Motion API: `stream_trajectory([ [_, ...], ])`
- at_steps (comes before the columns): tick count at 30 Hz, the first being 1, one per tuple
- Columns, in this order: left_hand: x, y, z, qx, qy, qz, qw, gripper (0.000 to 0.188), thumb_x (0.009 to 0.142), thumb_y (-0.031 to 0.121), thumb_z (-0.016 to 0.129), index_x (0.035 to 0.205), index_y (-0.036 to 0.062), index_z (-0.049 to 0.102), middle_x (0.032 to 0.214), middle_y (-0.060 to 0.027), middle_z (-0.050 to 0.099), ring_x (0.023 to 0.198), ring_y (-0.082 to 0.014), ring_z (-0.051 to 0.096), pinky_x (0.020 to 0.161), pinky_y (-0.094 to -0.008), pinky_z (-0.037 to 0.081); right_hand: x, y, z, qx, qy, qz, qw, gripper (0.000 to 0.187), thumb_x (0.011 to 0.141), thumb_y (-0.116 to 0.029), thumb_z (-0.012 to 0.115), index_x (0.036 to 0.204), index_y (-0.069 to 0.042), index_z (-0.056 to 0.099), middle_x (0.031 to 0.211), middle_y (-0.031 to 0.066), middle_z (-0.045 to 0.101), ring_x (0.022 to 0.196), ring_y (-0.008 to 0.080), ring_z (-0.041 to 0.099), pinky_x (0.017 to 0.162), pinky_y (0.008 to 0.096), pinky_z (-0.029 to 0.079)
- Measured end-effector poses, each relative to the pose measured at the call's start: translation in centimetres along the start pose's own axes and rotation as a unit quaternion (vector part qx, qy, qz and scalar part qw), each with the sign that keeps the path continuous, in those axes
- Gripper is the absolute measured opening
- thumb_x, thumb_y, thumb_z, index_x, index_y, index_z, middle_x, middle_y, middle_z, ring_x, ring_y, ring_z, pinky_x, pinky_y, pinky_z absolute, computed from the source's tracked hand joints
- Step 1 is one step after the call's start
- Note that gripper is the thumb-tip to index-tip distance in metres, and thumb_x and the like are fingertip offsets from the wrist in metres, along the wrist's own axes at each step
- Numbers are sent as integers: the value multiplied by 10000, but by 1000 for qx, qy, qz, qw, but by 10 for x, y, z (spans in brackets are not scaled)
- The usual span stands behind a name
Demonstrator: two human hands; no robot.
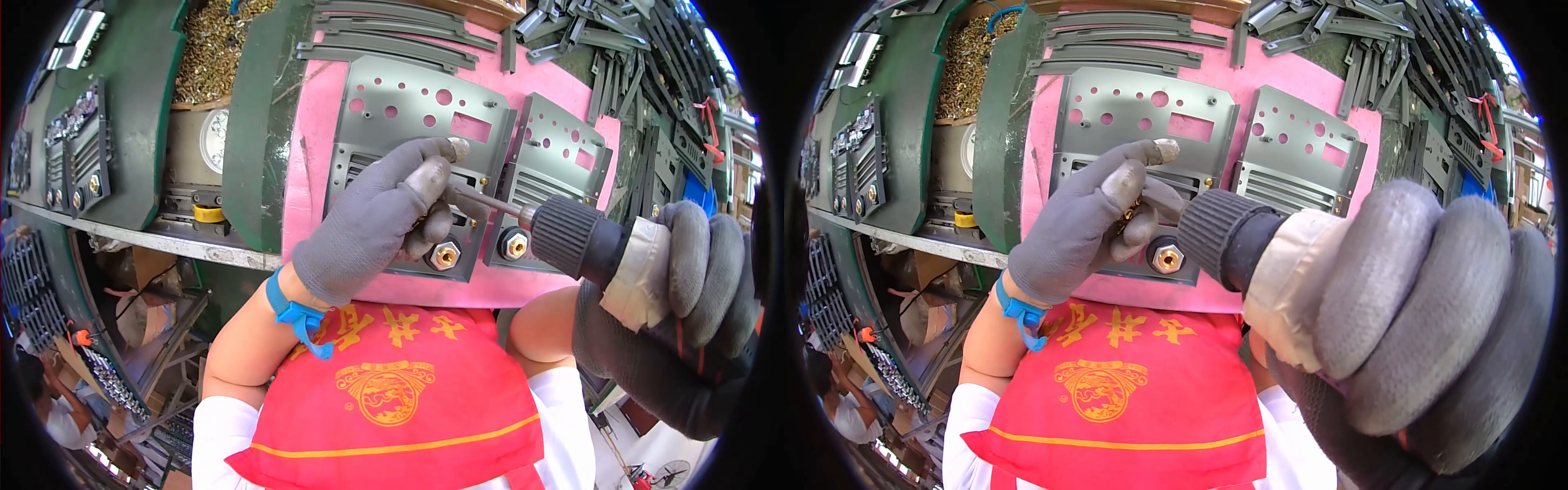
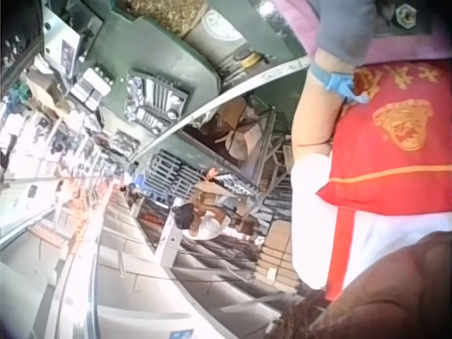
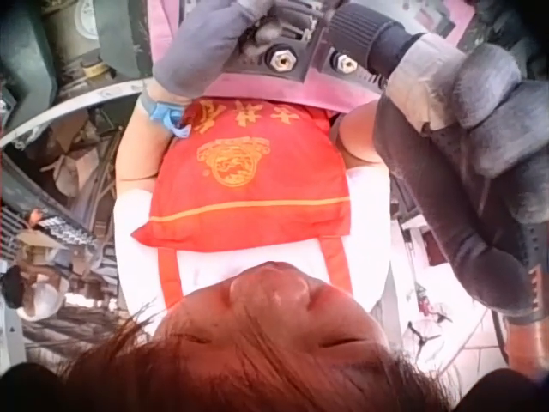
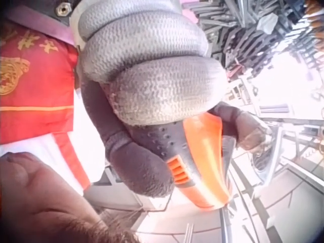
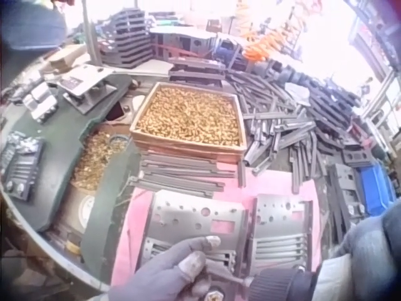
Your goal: Assembling metal components and heat sinks onto a base plate using an electric screwdriver on a factory line.
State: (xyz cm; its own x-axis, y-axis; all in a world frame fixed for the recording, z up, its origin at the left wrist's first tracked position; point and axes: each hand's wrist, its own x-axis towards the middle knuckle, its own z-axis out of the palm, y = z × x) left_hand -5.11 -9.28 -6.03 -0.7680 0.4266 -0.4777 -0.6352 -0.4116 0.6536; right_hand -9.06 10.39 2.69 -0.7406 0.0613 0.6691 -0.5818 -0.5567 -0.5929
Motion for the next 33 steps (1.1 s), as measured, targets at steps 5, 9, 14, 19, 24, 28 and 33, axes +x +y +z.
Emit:
stream_trajectory([
  [5, -3, 2, 1, 23, 51, -6, 998, 432, 1049, 389, 443, 1255, 19, 530, 894, -43, 645, 563, -44, 355, 483, -202, 297, -1, -3, 1, 13, 24, -2, 1000, 228, 664, -173, 763, 609, -187, 543, 582, -68, 529, 554, 28, 517, 539, 182, 419],
  [9, -5, -1, 1, 15, 65, 13, 998, 436, 1040, 423, 454, 1131, 14, 577, 857, -46, 652, 552, -34, 352, 462, -197, 277, -1, -2, 2, 21, 38, -1, 999, 210, 671, -160, 745, 619, -183, 543, 580, -64, 521, 557, 29, 508, 541, 189, 407],
  [14, -1, -4, 1, -1, 90, 53, 995, 485, 1024, 473, 467, 1101, 7, 580, 815, -47, 659, 545, -29, 359, 452, -192, 263, -3, 4, 8, 32, 25, 6, 999, 199, 689, -126, 715, 619, -190, 540, 590, -74, 527, 575, 28, 509, 556, 194, 404],
  [19, -8, -1, -2, -73, 42, -3, 996, 559, 988, 547, 481, 1086, 7, 589, 769, -32, 632, 499, -38, 331, 451, -206, 253, -3, 6, 12, 41, 13, 11, 999, 201, 707, -92, 685, 618, -197, 538, 601, -84, 533, 593, 28, 510, 572, 199, 401],
  [24, -8, -2, 0, -84, 21, -12, 996, 605, 960, 613, 466, 1012, 30, 620, 664, 2, 544, 477, -45, 328, 447, -219, 243, -8, 7, 14, 50, 8, 19, 999, 216, 726, -59, 656, 618, -203, 536, 611, -94, 539, 611, 28, 511, 587, 204, 399],
  [28, -9, -1, 0, -33, 20, -20, 999, 648, 954, 656, 426, 940, 46, 642, 581, 28, 456, 466, -51, 330, 443, -222, 239, -11, 3, 9, 64, 21, 21, 998, 230, 738, -36, 637, 621, -205, 534, 615, -95, 543, 612, 29, 512, 592, 204, 400],
  [33, -15, 1, 3, -20, 37, -41, 998, 680, 946, 678, 416, 929, 38, 645, 560, 28, 435, 456, -55, 322, 442, -222, 242, -12, -7, 0, 100, 75, 18, 992, 252, 757, 2, 613, 636, -203, 530, 615, -82, 548, 587, 31, 514, 584, 199, 408],
])
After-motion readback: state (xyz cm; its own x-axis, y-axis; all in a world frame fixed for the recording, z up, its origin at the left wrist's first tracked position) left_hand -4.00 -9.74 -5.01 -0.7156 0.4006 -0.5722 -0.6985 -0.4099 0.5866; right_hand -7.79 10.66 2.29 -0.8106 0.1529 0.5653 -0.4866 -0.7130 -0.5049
